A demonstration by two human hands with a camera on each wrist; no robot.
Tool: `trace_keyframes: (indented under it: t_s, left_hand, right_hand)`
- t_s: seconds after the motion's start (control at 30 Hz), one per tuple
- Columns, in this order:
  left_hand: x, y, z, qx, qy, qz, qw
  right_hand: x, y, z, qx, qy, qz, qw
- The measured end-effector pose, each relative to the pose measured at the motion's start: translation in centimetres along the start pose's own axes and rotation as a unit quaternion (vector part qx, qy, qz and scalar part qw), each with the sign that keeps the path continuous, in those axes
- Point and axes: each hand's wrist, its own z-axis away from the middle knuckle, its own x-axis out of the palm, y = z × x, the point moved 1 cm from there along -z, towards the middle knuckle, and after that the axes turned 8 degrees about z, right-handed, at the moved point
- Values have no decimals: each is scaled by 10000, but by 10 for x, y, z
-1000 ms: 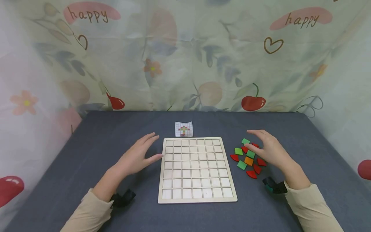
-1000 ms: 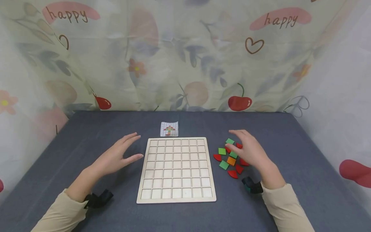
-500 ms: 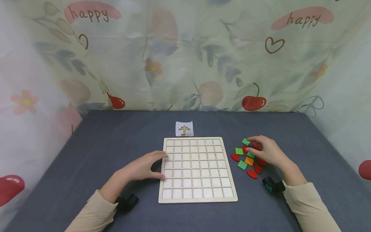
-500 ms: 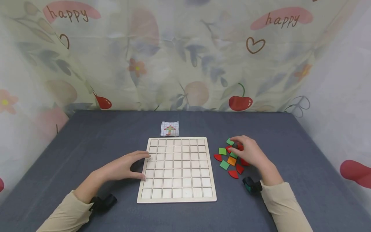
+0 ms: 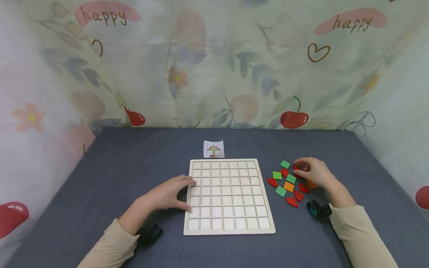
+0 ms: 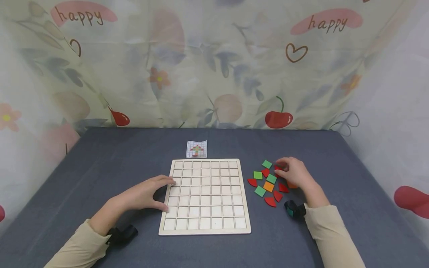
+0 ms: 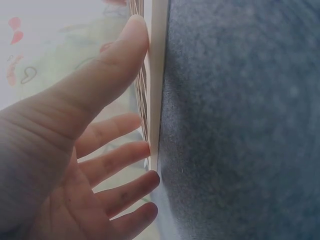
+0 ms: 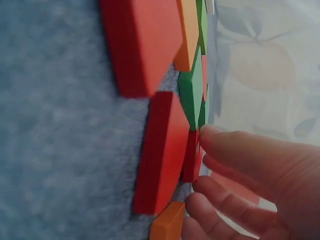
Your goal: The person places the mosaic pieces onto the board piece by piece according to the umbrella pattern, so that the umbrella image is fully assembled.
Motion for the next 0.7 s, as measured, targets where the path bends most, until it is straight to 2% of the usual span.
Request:
trace_keyframes:
  t_s: [0.3,0.53,0.7]
  left_hand:
    - [1,1,-1,-135,-31,81,9999]
    - [1,2,0,-117,-9,71,9999]
    - [1,2,0,-100,-9,60,9999]
  right_hand:
    - [-2,-6,-9,236,-191,-6,9995]
    - [-2,-12,-13,489,-324,7,9983]
    - [-5,-16,-11,563,-209,12,9982]
